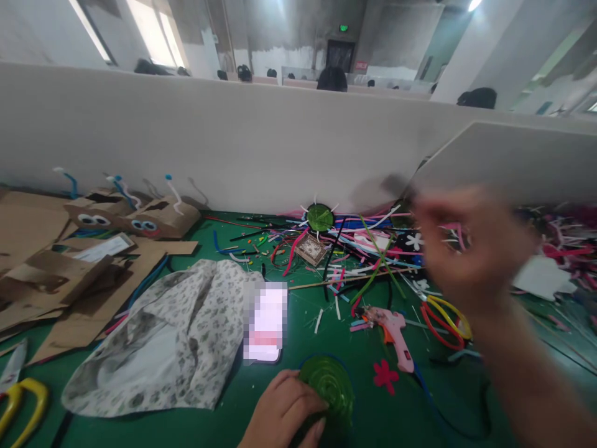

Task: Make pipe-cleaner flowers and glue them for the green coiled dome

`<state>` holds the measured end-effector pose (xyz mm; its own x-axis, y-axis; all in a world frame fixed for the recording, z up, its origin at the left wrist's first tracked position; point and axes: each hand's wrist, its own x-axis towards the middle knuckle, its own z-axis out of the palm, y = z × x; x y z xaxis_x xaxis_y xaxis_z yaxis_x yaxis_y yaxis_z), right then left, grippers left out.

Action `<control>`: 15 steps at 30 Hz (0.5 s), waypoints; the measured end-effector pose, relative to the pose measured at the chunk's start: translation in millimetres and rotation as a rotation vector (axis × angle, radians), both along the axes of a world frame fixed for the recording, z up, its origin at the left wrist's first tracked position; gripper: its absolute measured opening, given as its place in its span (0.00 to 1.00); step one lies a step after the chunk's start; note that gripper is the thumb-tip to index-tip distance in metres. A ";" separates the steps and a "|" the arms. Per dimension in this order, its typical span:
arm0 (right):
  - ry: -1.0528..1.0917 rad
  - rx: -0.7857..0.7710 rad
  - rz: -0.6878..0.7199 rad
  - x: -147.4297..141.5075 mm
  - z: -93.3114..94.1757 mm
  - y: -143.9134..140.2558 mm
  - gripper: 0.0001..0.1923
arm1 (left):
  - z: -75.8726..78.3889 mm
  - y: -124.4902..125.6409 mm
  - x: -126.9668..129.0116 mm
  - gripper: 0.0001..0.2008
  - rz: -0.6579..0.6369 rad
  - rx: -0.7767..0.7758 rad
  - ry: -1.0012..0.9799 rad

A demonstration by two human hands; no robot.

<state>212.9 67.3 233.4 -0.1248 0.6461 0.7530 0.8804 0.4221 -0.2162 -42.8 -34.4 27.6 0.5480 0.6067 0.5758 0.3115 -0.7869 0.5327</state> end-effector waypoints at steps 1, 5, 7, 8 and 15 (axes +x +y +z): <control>-0.108 0.027 0.086 -11.7 -19.3 -13.8 0.13 | 1.7 0.1 0.5 0.10 -0.015 -0.042 -0.015; -0.310 0.006 0.213 -54.7 -96.1 -77.8 0.14 | 4.9 -5.2 4.3 0.12 -0.117 -0.278 -0.143; -0.271 0.004 0.235 -67.8 -121.7 -105.7 0.16 | 5.7 -11.0 5.8 0.18 -0.125 -0.448 -0.212; -0.249 -0.016 0.224 -71.6 -129.9 -116.3 0.17 | 6.7 -13.8 6.3 0.20 -0.101 -0.549 -0.225; -0.096 0.090 0.044 -74.8 -142.8 -140.8 0.08 | 29.4 -11.3 15.1 0.23 0.059 -1.023 -0.371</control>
